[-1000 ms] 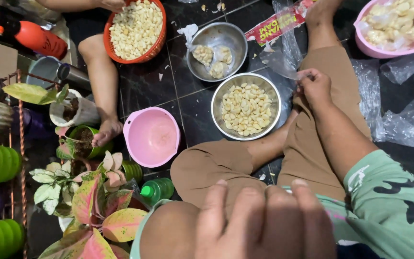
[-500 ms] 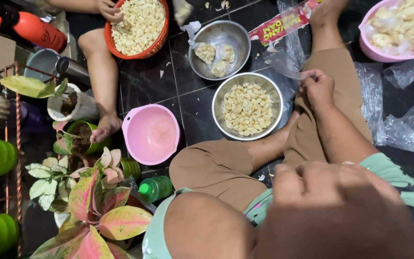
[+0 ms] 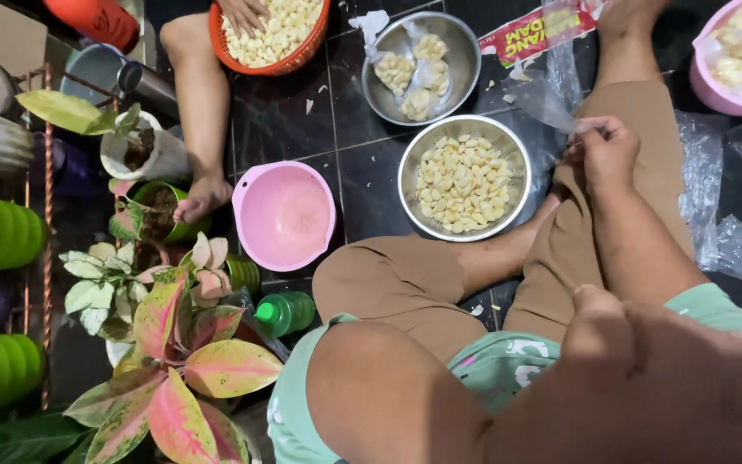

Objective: A person sitting on the floor is manually bagging peeled garlic cloves from a bowl into small plastic bags.

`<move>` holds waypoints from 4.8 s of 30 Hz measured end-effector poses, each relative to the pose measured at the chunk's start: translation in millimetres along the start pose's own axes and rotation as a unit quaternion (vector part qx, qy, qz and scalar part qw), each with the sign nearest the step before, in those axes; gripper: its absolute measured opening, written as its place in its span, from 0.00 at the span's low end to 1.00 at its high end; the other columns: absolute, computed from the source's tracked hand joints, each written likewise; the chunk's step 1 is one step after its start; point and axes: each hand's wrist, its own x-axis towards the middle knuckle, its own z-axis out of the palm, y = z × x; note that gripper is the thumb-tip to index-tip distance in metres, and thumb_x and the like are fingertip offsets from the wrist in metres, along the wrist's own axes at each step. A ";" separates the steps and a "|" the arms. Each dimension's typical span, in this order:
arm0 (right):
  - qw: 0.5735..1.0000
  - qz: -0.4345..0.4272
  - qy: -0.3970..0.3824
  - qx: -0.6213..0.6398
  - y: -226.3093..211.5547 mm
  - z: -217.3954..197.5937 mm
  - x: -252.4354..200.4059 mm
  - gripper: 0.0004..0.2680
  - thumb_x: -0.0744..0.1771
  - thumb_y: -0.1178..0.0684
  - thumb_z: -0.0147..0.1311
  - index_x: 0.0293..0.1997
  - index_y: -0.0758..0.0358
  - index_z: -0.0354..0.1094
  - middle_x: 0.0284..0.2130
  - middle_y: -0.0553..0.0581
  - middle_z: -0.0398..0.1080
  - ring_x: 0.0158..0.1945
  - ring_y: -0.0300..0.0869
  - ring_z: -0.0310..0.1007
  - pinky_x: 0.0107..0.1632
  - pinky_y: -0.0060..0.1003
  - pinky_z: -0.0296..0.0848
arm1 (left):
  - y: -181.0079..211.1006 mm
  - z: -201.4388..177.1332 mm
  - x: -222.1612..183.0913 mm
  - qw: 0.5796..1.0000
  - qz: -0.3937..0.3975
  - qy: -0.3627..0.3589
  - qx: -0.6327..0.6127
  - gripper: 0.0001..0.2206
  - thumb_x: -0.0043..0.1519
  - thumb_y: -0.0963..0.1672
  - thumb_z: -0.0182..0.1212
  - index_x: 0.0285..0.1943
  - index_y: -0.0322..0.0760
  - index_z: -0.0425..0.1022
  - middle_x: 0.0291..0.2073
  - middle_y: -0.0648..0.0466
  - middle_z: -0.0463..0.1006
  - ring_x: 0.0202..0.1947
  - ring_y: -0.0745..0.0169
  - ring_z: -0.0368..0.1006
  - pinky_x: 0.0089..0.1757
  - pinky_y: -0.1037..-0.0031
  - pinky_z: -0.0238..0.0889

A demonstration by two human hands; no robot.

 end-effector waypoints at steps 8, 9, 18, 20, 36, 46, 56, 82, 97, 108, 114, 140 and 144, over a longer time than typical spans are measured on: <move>1.000 0.008 0.002 0.003 8.8 -4.1 -2.6 0.04 0.70 0.60 0.49 0.47 0.62 0.69 0.33 0.52 0.74 0.30 0.33 0.71 0.34 0.23 0.74 | -24.0 -21.5 -13.9 1.000 0.019 -0.003 -0.021 0.13 0.66 0.37 0.72 0.55 0.30 0.74 0.43 0.41 0.77 0.44 0.48 0.72 0.52 0.45 0.69; 1.000 0.004 0.016 -0.016 8.6 -3.9 10.5 0.06 0.70 0.61 0.48 0.48 0.61 0.70 0.33 0.52 0.74 0.30 0.33 0.72 0.35 0.22 0.74 | -27.0 -22.3 -14.1 0.999 0.030 0.003 -0.024 0.13 0.66 0.37 0.73 0.56 0.30 0.74 0.43 0.41 0.77 0.44 0.48 0.72 0.53 0.45 0.70; 1.000 0.017 0.014 -0.003 2.2 1.4 2.0 0.05 0.70 0.61 0.48 0.45 0.59 0.69 0.32 0.51 0.74 0.30 0.32 0.71 0.35 0.22 0.73 | -42.0 -35.5 -23.1 0.997 0.046 0.024 0.057 0.08 0.70 0.41 0.70 0.54 0.39 0.76 0.41 0.49 0.78 0.43 0.57 0.73 0.52 0.54 0.70; 1.000 0.011 0.012 -0.006 -1.7 1.9 4.5 0.05 0.69 0.61 0.48 0.46 0.60 0.70 0.33 0.52 0.74 0.30 0.32 0.71 0.34 0.22 0.73 | -39.8 -31.3 -22.5 0.997 0.029 0.044 0.052 0.08 0.67 0.40 0.72 0.51 0.38 0.78 0.39 0.48 0.79 0.42 0.55 0.75 0.50 0.53 0.70; 0.999 0.008 0.022 -0.022 -0.8 3.0 1.8 0.05 0.69 0.60 0.48 0.46 0.61 0.71 0.33 0.51 0.74 0.29 0.32 0.70 0.33 0.22 0.71 | -47.7 -43.1 -21.5 0.999 0.041 -0.007 -0.024 0.07 0.61 0.36 0.69 0.47 0.29 0.81 0.35 0.46 0.73 0.33 0.52 0.68 0.44 0.52 0.67; 0.998 -0.035 0.032 0.045 2.8 2.1 9.5 0.02 0.70 0.61 0.52 0.45 0.64 0.70 0.32 0.52 0.73 0.27 0.32 0.68 0.32 0.23 0.69 | -170.0 223.6 -123.6 0.832 -0.071 -0.448 -0.321 0.16 0.58 0.44 0.53 0.52 0.44 0.80 0.44 0.49 0.84 0.39 0.41 0.78 0.44 0.59 0.70; 0.977 -0.189 0.041 -0.088 -6.0 20.2 17.1 0.18 0.65 0.71 0.53 0.60 0.58 0.72 0.44 0.61 0.74 0.42 0.39 0.72 0.47 0.35 0.76 | -197.8 372.7 -192.2 0.524 -0.345 -0.478 -0.615 0.22 0.65 0.50 0.63 0.65 0.40 0.66 0.27 0.49 0.79 0.22 0.68 0.77 0.23 0.80 0.75; 0.967 -0.126 0.105 -0.195 52.7 6.8 47.1 0.16 0.64 0.59 0.65 0.57 0.51 0.75 0.54 0.55 0.65 0.53 0.45 0.69 0.57 0.39 0.69 | -364.6 241.8 -87.2 0.876 -0.375 0.027 -0.302 0.06 0.60 0.44 0.68 0.44 0.51 0.84 0.39 0.54 0.82 0.47 0.55 0.77 0.51 0.66 0.69; 0.966 -0.095 0.075 -0.229 57.9 21.6 39.5 0.10 0.64 0.56 0.63 0.49 0.51 0.77 0.57 0.63 0.68 0.64 0.60 0.66 0.65 0.50 0.62 | -352.7 375.6 85.0 0.895 -0.376 -0.240 0.026 0.27 0.63 0.56 0.57 0.72 0.58 0.61 0.63 0.54 0.70 0.66 0.48 0.61 0.57 0.45 0.55; 0.974 -0.063 0.061 -0.211 41.7 28.9 36.9 0.09 0.63 0.53 0.64 0.47 0.47 0.79 0.52 0.55 0.73 0.61 0.52 0.71 0.59 0.44 0.69 | -385.9 392.3 104.1 0.886 -0.459 -0.005 -0.059 0.07 0.68 0.51 0.55 0.48 0.57 0.78 0.40 0.61 0.82 0.50 0.52 0.76 0.50 0.48 0.63; 0.981 -0.072 0.036 -0.174 39.1 33.3 23.2 0.10 0.64 0.53 0.63 0.49 0.47 0.78 0.47 0.54 0.76 0.53 0.44 0.74 0.48 0.37 0.73 | -313.0 286.9 78.1 0.873 -0.318 0.069 -0.362 0.06 0.63 0.42 0.62 0.47 0.36 0.80 0.39 0.40 0.82 0.44 0.47 0.78 0.46 0.57 0.70; 0.772 -0.366 -0.235 -0.464 72.8 75.5 -56.6 0.11 0.65 0.50 0.54 0.50 0.41 0.75 0.55 0.47 0.73 0.67 0.52 0.64 0.58 0.54 0.67 | -268.6 337.8 -115.3 0.626 -0.408 0.078 -0.660 0.18 0.55 0.33 0.62 0.56 0.29 0.77 0.28 0.49 0.75 0.29 0.56 0.82 0.37 0.70 0.79; 0.826 -0.367 -0.176 -0.389 63.1 73.2 -44.8 0.10 0.66 0.54 0.54 0.49 0.43 0.78 0.52 0.50 0.74 0.62 0.54 0.69 0.59 0.50 0.70 | -268.5 290.6 -111.2 0.605 -0.373 0.123 -0.693 0.23 0.54 0.32 0.64 0.61 0.26 0.73 0.28 0.47 0.76 0.28 0.51 0.82 0.39 0.66 0.79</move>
